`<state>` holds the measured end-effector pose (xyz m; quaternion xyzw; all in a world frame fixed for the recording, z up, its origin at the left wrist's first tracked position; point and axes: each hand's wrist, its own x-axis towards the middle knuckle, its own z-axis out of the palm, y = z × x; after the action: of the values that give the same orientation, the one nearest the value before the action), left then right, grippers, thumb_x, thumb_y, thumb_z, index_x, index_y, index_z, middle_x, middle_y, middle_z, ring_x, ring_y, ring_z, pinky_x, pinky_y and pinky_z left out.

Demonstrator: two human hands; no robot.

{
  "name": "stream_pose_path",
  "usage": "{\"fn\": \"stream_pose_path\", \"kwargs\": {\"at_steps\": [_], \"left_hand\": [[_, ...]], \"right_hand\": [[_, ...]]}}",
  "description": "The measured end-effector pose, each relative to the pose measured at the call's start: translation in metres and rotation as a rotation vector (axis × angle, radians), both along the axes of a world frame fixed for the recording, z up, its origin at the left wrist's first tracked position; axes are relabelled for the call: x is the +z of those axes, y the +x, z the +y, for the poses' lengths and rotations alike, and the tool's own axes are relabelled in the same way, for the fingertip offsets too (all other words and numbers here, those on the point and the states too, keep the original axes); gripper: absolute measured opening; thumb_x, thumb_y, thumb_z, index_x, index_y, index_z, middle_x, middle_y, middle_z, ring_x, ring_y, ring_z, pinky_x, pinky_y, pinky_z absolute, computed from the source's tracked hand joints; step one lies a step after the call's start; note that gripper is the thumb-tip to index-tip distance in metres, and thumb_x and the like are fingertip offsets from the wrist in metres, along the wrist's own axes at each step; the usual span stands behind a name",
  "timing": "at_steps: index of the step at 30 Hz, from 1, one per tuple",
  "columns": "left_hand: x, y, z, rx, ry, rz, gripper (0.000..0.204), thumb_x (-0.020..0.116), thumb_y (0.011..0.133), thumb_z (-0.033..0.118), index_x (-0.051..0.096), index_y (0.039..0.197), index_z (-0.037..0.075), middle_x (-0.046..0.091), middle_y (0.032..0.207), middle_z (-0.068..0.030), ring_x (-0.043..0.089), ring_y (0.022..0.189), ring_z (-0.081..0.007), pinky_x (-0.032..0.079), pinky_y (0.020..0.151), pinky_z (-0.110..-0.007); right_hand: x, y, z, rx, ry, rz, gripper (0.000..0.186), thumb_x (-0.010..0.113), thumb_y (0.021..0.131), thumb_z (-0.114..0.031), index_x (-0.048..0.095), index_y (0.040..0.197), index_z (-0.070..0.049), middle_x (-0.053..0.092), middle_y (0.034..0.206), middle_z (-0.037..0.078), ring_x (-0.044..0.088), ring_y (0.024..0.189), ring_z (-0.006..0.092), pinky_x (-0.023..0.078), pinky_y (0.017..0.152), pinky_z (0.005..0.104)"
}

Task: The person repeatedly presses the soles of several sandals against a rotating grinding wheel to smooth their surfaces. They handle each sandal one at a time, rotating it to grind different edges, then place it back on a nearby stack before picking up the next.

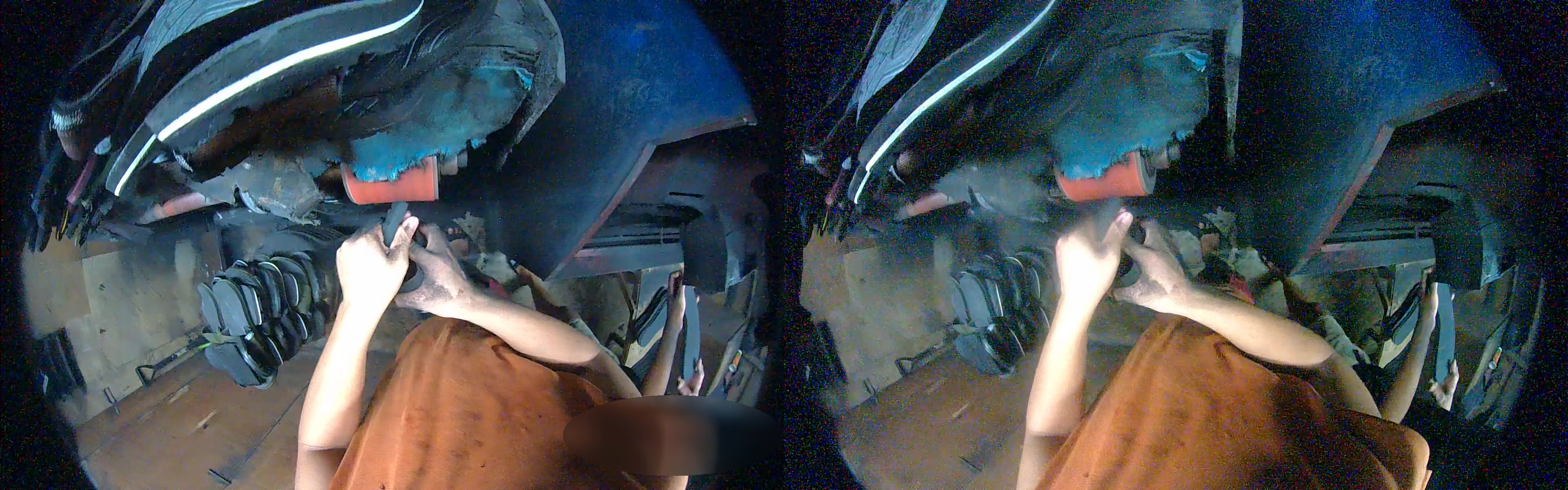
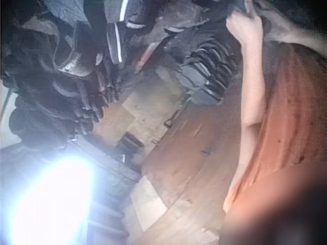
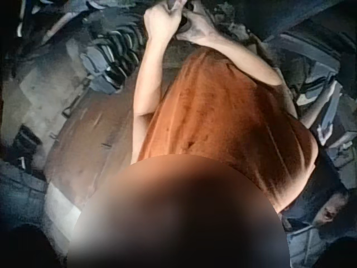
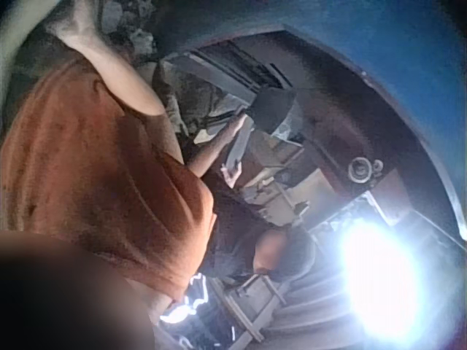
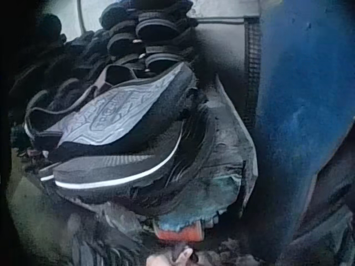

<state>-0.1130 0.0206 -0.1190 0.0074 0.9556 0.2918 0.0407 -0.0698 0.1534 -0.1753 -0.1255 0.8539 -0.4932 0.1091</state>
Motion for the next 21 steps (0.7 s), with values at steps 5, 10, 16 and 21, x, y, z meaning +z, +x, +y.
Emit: {"fn": "stream_pose_path", "kwargs": {"at_steps": [5,10,16,21], "left_hand": [[-0.016,-0.005,0.011,0.028,0.112,0.126,0.042,0.069,0.090,0.044,0.073,0.081,0.002,0.066,0.069,-0.0221,0.068,0.065,-0.0393,0.053,0.058,-0.043],[-0.011,0.013,0.013,0.106,0.323,0.167,0.033,0.072,0.089,0.039,0.077,0.093,0.007,0.068,0.072,-0.0208,0.070,0.068,-0.0370,0.054,0.059,-0.040],[-0.014,-0.002,0.015,0.115,0.091,-0.038,0.042,0.070,0.090,0.044,0.075,0.094,0.002,0.068,0.074,-0.0230,0.072,0.068,-0.0342,0.055,0.064,-0.041],[-0.014,0.026,0.008,0.236,0.675,0.011,0.033,0.074,0.090,0.026,0.072,0.109,-0.001,0.075,0.090,-0.0113,0.068,0.084,-0.0130,0.053,0.078,-0.031]], "right_hand": [[0.000,-0.011,0.022,0.050,0.051,-0.056,0.083,0.089,0.063,-0.034,0.056,0.135,-0.009,0.045,0.128,0.021,0.042,0.126,0.0402,0.037,0.105,0.0478],[0.004,-0.004,0.023,0.061,0.213,0.168,0.088,0.088,0.060,-0.034,0.053,0.140,-0.018,0.039,0.134,0.027,0.037,0.126,0.0493,0.037,0.104,0.0539],[0.017,-0.015,0.019,0.026,0.140,-0.059,0.090,0.088,0.058,-0.032,0.052,0.138,-0.017,0.043,0.125,0.024,0.042,0.118,0.0455,0.041,0.099,0.0507],[0.008,0.003,0.007,-0.049,0.534,0.407,0.072,0.081,0.065,-0.029,0.057,0.132,-0.016,0.037,0.142,0.025,0.036,0.131,0.0442,0.029,0.106,0.0604]]}}
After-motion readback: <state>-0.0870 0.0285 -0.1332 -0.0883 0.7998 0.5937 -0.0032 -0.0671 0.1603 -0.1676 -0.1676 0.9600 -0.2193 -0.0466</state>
